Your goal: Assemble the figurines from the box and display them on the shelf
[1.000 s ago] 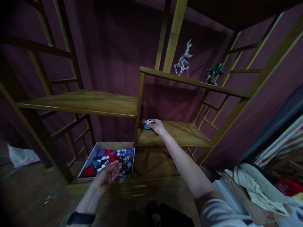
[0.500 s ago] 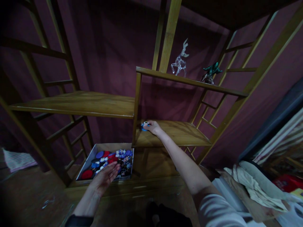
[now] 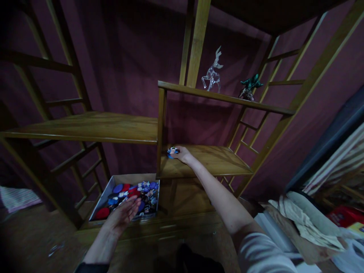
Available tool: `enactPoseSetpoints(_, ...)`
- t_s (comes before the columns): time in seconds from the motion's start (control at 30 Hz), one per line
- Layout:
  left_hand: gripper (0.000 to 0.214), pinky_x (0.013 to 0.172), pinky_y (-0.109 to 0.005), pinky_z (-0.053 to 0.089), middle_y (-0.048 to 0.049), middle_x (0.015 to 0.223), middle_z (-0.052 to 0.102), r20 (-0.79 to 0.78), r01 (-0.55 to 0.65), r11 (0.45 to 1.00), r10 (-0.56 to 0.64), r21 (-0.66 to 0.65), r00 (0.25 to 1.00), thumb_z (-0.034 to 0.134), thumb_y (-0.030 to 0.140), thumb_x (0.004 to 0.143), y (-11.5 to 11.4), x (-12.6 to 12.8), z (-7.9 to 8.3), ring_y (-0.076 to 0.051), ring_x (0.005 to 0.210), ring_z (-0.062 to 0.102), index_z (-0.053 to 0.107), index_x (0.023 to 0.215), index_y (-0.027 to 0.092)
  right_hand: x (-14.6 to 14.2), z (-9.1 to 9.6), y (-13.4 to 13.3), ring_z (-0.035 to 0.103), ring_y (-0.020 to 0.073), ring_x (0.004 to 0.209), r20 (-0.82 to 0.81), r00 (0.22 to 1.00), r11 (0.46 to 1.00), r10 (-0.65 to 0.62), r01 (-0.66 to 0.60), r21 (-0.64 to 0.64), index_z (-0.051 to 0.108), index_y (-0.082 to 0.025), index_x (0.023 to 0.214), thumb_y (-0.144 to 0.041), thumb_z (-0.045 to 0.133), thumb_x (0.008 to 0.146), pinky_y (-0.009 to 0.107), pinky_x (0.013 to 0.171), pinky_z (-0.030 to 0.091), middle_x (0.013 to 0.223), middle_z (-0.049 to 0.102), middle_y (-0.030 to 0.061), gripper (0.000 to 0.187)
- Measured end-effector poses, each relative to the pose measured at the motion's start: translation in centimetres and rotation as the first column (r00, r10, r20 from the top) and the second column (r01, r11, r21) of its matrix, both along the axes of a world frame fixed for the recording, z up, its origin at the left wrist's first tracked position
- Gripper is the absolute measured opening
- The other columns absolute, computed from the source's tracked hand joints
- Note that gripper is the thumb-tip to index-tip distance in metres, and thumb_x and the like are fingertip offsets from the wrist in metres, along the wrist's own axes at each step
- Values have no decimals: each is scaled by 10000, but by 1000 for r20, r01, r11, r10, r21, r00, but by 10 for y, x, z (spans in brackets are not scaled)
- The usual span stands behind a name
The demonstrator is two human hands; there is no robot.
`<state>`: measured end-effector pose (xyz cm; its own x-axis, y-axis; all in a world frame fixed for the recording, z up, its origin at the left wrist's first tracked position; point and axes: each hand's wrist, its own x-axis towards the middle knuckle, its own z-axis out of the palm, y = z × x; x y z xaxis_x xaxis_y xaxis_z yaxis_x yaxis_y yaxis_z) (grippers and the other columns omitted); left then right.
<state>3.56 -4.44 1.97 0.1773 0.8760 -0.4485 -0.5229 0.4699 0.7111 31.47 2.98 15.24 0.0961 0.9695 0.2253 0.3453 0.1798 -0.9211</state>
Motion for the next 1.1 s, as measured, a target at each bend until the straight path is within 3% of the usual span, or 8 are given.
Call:
enactPoseSetpoints(0.53, 174, 547, -209, 532, -93, 764, 674, 7, -7, 1000, 7, -3, 1000, 499, 19, 773, 1, 3, 3, -136, 635, 658, 583, 899, 104, 8, 2, 5, 538, 107, 689, -47, 991, 991, 126, -128, -44, 599, -141, 784, -231, 728, 522, 271, 779, 419, 737, 620, -20, 306)
enactPoseSetpoints(0.8, 169, 561, -207, 534, -87, 784, 671, 12, -12, 1000, 12, 5, 1000, 499, 20, 775, 4, -1, -1, -129, 655, 657, 586, 891, 107, 13, 7, -8, 574, 138, 865, -118, 984, 991, 132, -135, -20, 562, -167, 959, -151, 739, 516, 315, 864, 426, 931, 629, 35, 477)
enactPoseSetpoints(0.9, 176, 568, -203, 534, -85, 801, 670, 20, -15, 1000, 15, 5, 1000, 511, 18, 767, 7, -6, -3, -126, 669, 657, 587, 896, 110, 14, 9, -24, 581, 155, 894, -48, 996, 997, 81, -80, 19, 554, -168, 1002, -172, 713, 568, 348, 869, 433, 976, 624, 57, 463)
enactPoseSetpoints(0.97, 181, 563, -201, 533, -84, 810, 668, 29, -14, 1000, 14, 2, 999, 521, 19, 760, 9, -9, -4, -125, 670, 656, 589, 899, 112, 11, 12, -44, 566, 166, 959, 51, 999, 994, 4, -9, 111, 554, -178, 1038, -202, 679, 622, 359, 903, 414, 1020, 618, 60, 435)
enactPoseSetpoints(1.03, 185, 556, -201, 531, -82, 811, 665, 38, -26, 1000, 26, -7, 999, 522, 16, 755, 11, -13, -2, -125, 665, 654, 589, 897, 114, 3, 15, -73, 541, 174, 1023, 112, 988, 966, -103, 73, 247, 565, -197, 1048, -245, 650, 666, 355, 947, 382, 1076, 605, 57, 395)
enactPoseSetpoints(1.1, 181, 544, -194, 526, -71, 785, 657, 54, -87, 996, 88, -19, 995, 511, 11, 757, 13, -18, 0, -119, 647, 649, 585, 884, 117, -12, 15, -109, 543, 177, 1018, 34, 982, 931, -188, 167, 324, 568, -213, 1052, -297, 597, 727, 357, 946, 383, 1080, 607, 53, 337)
